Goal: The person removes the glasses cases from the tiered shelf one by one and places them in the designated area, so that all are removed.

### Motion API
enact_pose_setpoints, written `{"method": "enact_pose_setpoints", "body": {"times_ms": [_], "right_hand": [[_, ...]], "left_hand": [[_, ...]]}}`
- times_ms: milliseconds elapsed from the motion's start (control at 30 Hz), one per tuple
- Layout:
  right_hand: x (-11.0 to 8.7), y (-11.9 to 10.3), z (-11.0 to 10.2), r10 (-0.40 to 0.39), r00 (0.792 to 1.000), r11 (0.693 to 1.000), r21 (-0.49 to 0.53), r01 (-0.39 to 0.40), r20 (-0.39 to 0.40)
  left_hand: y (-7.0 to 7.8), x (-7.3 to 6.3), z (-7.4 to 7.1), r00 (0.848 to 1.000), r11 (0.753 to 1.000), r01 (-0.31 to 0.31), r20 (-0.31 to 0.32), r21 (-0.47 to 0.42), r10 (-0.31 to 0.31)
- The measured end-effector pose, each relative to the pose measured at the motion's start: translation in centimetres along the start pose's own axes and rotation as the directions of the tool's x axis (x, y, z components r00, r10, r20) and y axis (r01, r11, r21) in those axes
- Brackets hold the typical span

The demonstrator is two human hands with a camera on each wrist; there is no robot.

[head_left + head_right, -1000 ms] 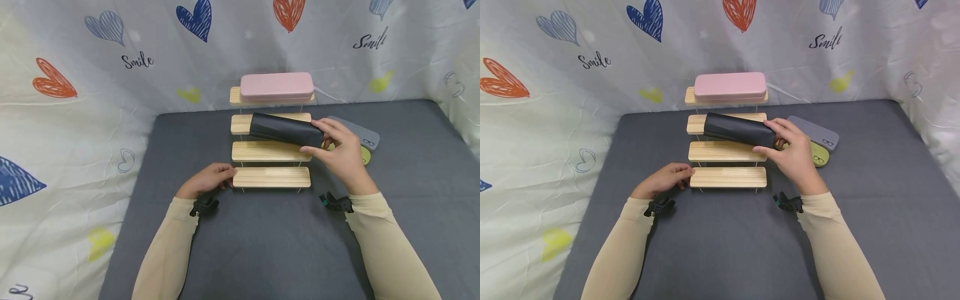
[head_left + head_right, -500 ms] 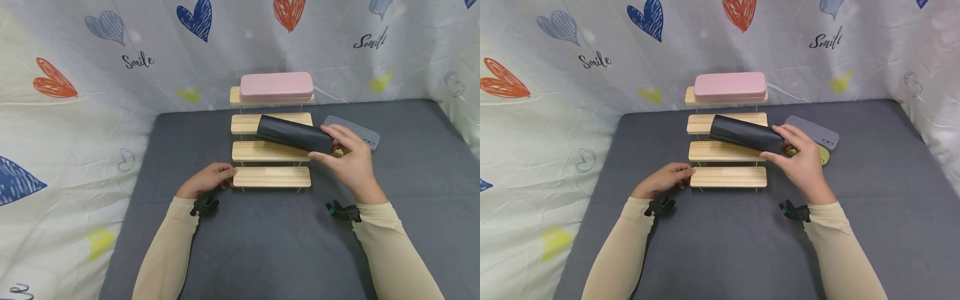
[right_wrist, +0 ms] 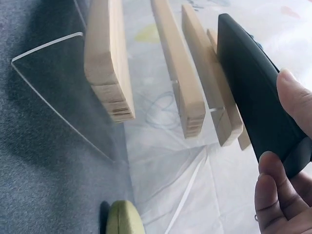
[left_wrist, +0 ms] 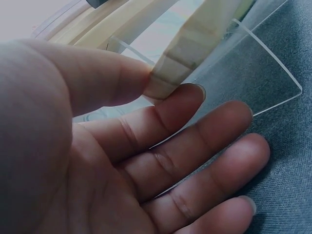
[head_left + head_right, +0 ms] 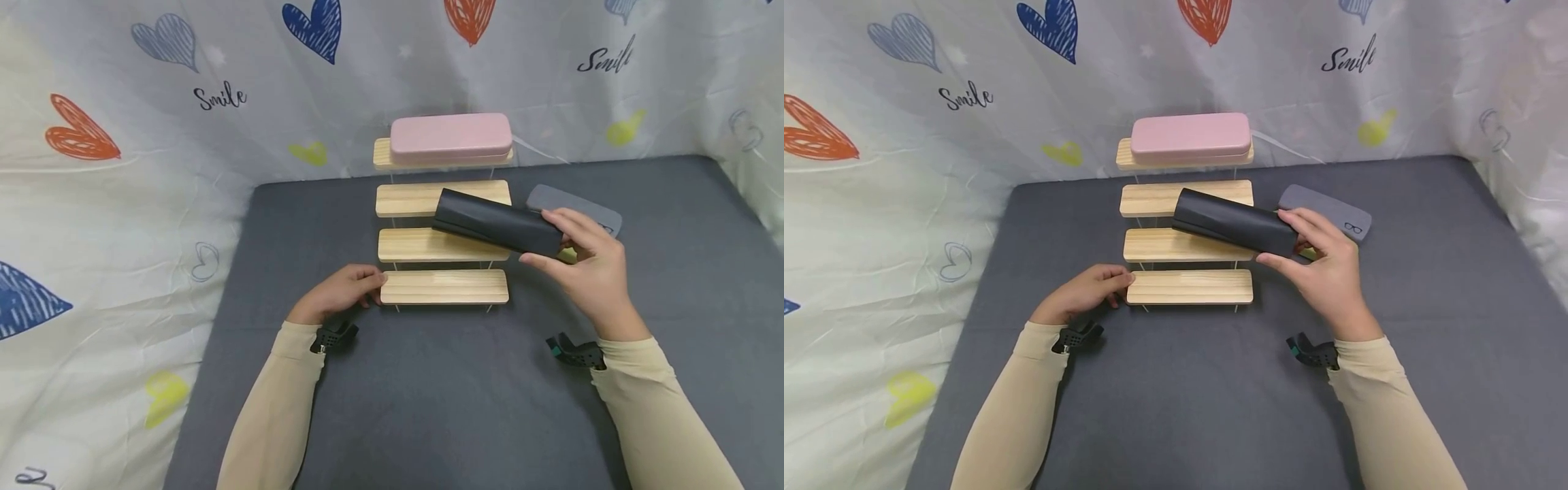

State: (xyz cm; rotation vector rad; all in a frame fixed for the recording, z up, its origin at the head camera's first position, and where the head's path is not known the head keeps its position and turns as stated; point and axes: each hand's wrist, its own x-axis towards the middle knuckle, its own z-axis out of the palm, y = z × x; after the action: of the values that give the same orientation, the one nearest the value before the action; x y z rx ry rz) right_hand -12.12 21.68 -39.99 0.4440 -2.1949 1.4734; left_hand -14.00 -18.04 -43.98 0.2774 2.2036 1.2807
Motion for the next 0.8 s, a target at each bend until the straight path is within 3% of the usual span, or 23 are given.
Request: {"method": "enact_pose_setpoints", "body": {"times_ms": [633,800], "right_hand": [[-2.2,1.0,-2.2,0.046,0.999,0.999,0.020,-0.045,-0.014],[-2.7,1.7,-2.8,0.046,0.997,0.998,0.037,-0.044,-0.055]], "left_hand": [[0.0,-0.3,0.0,1.000,1.000,0.018,-0.017,0.013,-0.018],[0.0,-0.2,0.0,1.000,1.000,0.012,-0.016,0.012,-0.012]]}}
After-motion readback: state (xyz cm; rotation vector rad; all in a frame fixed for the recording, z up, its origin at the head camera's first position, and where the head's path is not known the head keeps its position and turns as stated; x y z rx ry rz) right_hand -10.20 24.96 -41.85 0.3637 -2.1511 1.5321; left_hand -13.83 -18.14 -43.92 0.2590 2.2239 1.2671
